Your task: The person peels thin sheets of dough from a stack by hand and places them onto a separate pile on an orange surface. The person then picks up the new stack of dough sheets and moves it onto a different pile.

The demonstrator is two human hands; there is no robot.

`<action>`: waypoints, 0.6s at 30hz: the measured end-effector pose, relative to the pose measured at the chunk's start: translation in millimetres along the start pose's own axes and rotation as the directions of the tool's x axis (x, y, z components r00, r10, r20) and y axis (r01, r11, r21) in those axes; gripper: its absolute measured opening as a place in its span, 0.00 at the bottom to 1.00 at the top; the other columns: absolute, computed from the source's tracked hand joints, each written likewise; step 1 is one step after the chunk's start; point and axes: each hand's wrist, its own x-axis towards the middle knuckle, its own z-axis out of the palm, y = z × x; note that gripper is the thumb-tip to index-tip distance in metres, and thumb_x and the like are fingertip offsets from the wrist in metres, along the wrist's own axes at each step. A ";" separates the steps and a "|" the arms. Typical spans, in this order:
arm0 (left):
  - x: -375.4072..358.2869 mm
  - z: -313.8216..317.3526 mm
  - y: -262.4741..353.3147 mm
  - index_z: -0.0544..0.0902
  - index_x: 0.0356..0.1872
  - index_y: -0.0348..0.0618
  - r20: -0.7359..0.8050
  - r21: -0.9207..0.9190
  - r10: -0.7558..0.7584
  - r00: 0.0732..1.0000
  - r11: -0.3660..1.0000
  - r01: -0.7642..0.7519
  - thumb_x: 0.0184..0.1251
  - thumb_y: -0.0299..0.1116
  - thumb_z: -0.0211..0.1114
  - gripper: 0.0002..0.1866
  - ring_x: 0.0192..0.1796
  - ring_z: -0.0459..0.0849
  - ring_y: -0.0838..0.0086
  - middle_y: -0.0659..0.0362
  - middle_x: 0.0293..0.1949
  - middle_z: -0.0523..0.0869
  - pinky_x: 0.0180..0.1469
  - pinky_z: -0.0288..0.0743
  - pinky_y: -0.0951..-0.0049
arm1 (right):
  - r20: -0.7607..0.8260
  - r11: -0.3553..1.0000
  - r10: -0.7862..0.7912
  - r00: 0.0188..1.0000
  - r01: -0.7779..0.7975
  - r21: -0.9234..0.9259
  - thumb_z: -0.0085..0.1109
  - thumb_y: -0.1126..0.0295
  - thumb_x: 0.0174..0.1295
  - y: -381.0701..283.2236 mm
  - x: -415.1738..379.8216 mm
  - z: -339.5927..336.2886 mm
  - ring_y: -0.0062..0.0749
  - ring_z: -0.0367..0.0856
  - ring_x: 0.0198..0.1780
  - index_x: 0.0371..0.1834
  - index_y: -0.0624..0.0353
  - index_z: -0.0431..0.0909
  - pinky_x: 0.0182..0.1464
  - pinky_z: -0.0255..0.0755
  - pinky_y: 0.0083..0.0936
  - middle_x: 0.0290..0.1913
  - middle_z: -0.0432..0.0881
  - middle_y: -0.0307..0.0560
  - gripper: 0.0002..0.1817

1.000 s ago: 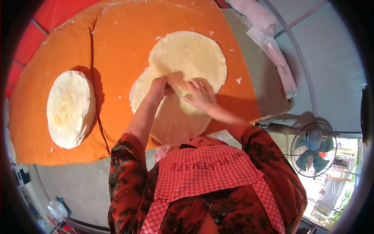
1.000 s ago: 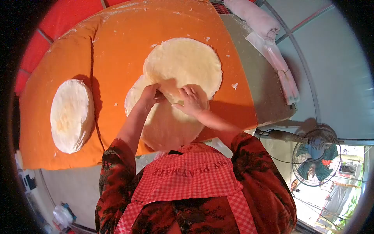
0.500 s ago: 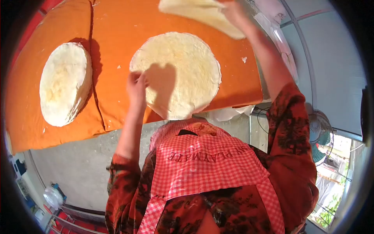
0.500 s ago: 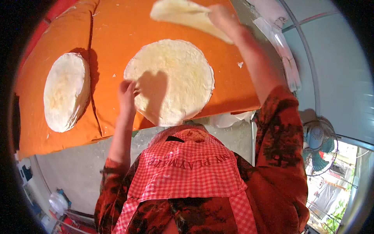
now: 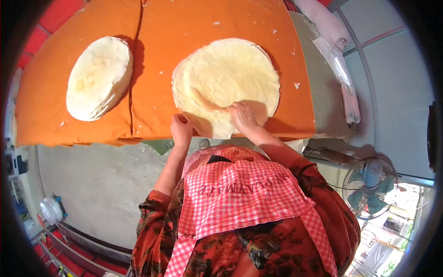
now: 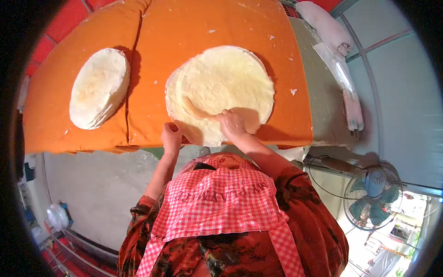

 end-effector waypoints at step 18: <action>-10.3 -4.0 7.6 0.72 0.39 0.37 0.362 -0.525 -0.344 0.866 0.693 0.495 0.63 0.25 0.53 0.05 0.27 0.84 0.66 0.52 0.31 0.82 0.31 0.84 0.68 | -0.032 1.000 -0.022 0.999 0.023 0.007 0.53 0.75 0.46 -59.2 41.6 -23.0 0.47 0.83 0.32 0.23 0.61 0.83 0.31 0.76 0.39 0.30 0.81 0.55 0.07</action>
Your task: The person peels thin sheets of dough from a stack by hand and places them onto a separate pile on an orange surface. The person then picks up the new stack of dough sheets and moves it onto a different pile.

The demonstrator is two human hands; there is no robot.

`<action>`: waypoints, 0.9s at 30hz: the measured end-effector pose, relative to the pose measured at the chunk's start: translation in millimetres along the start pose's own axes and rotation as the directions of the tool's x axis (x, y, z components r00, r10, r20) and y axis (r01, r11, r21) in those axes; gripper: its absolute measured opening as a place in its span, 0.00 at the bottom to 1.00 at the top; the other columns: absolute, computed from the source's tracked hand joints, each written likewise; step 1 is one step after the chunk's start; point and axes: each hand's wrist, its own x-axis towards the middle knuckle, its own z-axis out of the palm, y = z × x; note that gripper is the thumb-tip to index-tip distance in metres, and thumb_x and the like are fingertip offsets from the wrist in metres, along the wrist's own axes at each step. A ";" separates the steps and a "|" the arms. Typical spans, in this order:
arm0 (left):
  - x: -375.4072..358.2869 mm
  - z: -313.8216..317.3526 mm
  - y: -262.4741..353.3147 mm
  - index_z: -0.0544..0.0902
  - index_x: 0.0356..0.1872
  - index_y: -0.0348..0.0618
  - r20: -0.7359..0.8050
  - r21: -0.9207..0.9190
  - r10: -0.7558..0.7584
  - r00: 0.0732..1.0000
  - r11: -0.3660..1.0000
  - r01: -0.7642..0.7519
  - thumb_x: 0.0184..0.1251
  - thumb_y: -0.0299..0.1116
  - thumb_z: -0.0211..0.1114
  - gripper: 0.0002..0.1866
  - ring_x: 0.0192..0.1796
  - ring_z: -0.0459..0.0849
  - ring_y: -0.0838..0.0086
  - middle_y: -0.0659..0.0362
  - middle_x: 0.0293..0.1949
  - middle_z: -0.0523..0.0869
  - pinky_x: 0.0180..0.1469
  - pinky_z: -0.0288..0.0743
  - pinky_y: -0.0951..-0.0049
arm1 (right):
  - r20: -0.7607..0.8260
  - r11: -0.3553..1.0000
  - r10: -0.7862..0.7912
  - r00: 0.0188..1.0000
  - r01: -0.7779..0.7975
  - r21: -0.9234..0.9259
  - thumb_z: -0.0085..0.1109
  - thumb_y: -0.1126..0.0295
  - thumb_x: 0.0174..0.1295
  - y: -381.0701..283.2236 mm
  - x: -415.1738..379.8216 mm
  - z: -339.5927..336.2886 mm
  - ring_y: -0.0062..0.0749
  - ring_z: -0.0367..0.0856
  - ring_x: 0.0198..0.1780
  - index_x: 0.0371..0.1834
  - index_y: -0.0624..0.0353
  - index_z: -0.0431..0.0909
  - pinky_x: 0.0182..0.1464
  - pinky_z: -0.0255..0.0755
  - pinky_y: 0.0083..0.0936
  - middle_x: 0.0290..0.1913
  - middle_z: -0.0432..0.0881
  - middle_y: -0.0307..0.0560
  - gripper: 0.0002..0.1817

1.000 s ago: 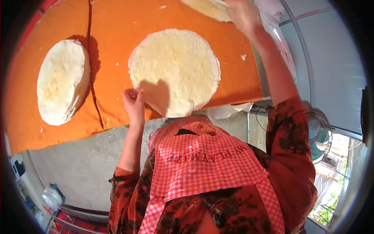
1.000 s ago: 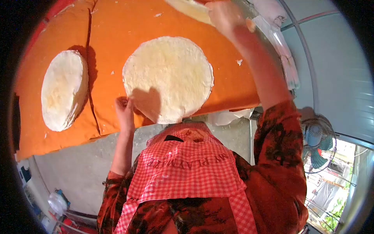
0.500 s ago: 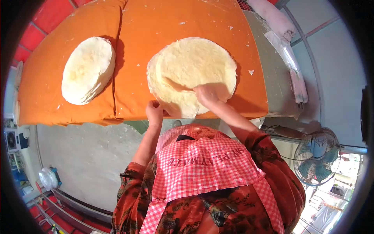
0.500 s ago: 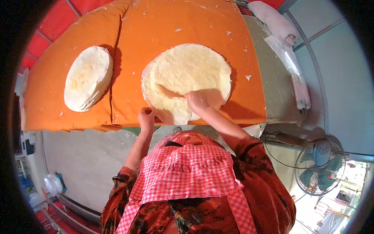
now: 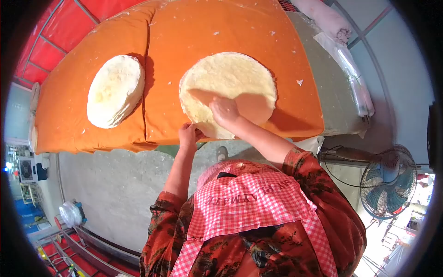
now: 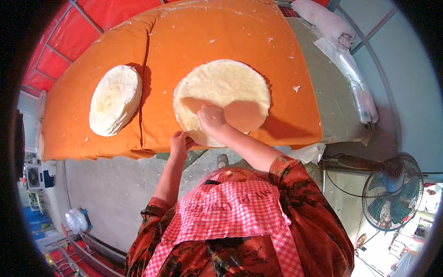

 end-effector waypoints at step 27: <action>2.7 16.2 -1.8 0.70 0.56 0.41 0.270 -0.087 0.027 0.963 0.996 -0.003 0.68 0.30 0.56 0.17 0.46 0.79 0.69 0.56 0.50 0.78 0.47 0.76 0.67 | 0.259 0.945 0.308 0.916 -0.325 0.025 0.54 0.71 0.53 88.0 143.4 -147.4 0.41 0.85 0.35 0.34 0.60 0.84 0.37 0.77 0.37 0.32 0.85 0.53 0.10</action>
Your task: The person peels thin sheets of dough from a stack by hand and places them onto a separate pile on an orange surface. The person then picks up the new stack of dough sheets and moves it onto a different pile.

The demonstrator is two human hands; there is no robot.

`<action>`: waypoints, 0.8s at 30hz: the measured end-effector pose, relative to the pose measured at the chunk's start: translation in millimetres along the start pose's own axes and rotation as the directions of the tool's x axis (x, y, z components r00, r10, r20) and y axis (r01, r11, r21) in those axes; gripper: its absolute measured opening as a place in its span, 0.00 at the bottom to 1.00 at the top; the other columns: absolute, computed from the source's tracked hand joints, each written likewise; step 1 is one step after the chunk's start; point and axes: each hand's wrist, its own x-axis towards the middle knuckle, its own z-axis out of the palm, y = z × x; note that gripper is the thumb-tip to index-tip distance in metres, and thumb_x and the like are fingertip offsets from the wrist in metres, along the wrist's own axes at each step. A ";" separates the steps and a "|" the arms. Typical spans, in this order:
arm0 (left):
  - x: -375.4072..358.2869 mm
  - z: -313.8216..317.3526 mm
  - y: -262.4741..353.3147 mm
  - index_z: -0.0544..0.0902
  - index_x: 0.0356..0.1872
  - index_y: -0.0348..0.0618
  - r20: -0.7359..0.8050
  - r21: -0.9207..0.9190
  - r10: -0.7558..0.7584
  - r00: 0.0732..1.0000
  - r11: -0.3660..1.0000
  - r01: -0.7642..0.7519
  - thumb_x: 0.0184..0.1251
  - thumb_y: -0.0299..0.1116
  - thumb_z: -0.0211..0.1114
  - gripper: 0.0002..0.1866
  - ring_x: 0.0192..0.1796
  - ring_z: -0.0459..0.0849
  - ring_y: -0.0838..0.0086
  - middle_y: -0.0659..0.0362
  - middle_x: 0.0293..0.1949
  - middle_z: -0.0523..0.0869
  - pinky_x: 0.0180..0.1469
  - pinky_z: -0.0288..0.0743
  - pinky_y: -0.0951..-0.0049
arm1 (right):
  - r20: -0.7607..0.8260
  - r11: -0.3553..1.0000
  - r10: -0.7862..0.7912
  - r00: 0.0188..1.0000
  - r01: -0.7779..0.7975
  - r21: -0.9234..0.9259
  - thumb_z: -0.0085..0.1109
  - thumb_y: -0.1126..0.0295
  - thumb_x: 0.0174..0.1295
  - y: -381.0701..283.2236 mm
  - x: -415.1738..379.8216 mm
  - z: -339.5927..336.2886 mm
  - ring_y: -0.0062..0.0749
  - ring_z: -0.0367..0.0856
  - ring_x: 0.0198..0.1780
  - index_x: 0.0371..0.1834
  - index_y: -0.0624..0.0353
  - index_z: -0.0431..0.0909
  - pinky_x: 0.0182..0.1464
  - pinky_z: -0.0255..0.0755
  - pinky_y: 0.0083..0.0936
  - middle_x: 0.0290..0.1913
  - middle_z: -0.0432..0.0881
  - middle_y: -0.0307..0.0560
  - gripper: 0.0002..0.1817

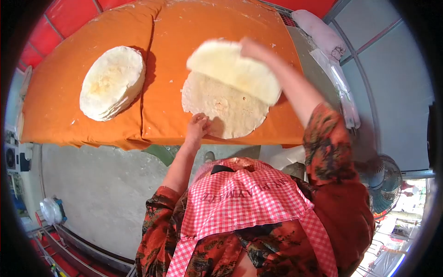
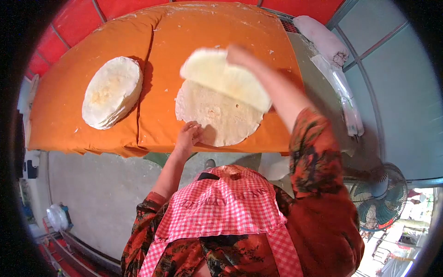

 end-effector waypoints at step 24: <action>-41.6 10.3 -4.3 0.77 0.52 0.46 0.418 0.879 0.548 0.725 -0.043 -0.474 0.46 0.27 0.66 0.26 0.58 0.70 0.58 0.57 0.54 0.75 0.54 0.67 0.57 | -0.234 0.935 -0.215 0.948 0.131 -0.329 0.57 0.69 0.52 -5.0 6.0 -157.1 0.40 0.85 0.37 0.40 0.54 0.83 0.38 0.75 0.37 0.32 0.84 0.54 0.12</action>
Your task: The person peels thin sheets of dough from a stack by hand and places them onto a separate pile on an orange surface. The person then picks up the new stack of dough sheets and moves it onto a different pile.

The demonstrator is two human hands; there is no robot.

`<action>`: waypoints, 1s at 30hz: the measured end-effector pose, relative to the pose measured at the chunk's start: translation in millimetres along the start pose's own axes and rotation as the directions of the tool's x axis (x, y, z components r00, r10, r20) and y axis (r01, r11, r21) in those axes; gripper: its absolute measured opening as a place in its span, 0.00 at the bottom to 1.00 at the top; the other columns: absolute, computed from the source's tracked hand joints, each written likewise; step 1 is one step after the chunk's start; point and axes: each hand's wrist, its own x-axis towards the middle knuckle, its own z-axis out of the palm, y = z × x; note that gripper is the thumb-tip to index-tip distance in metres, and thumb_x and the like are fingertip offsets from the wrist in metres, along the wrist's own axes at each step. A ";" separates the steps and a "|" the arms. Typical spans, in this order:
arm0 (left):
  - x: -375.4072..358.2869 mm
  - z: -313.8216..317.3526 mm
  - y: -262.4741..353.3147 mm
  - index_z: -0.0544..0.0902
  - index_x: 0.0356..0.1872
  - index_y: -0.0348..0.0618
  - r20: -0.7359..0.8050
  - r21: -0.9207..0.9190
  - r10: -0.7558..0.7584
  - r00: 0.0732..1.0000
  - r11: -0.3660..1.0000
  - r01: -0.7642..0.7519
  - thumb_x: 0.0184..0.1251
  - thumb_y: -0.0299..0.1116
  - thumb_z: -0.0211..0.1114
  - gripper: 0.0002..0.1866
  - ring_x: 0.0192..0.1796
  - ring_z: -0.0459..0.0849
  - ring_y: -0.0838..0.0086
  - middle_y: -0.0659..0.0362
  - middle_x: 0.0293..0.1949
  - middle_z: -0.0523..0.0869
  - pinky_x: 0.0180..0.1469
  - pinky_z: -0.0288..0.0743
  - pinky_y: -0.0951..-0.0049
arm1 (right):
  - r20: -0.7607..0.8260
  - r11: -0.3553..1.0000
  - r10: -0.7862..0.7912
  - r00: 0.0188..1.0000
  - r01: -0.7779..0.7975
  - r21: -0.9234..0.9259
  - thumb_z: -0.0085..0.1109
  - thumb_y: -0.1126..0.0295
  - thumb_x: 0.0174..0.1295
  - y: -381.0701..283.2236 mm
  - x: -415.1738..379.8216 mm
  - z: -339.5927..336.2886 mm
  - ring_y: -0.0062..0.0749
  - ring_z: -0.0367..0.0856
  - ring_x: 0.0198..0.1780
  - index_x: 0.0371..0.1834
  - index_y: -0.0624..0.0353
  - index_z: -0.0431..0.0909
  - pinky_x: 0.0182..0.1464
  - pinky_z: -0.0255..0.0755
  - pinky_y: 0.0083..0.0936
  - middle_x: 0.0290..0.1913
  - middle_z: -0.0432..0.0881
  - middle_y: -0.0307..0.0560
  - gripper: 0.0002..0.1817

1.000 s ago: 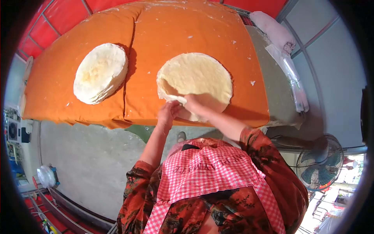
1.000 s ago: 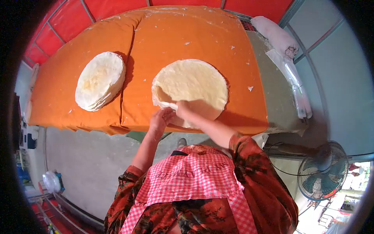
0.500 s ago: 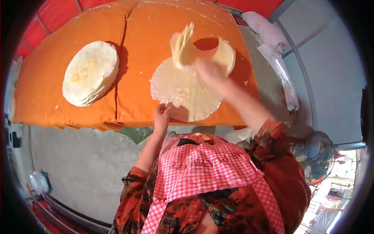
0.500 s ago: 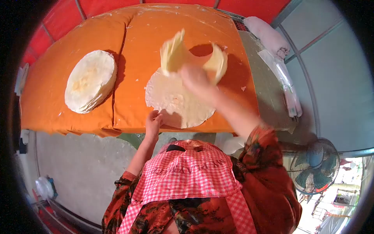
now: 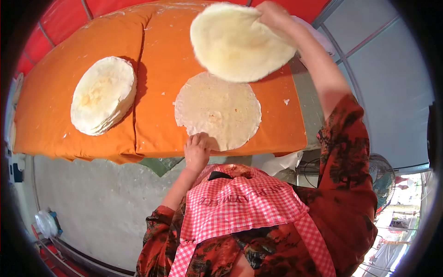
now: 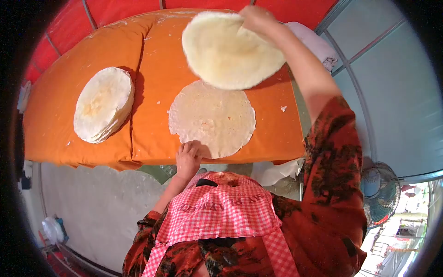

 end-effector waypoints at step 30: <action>-23.1 10.2 19.1 0.72 0.41 0.39 0.611 -0.791 -0.522 0.595 -0.365 0.492 0.66 0.27 0.56 0.05 0.44 0.83 0.66 0.52 0.41 0.82 0.47 0.79 0.66 | -0.059 0.902 -0.328 0.943 0.331 0.279 0.51 0.76 0.47 -133.1 -253.9 292.0 0.46 0.74 0.42 0.29 0.60 0.78 0.38 0.74 0.36 0.35 0.74 0.51 0.07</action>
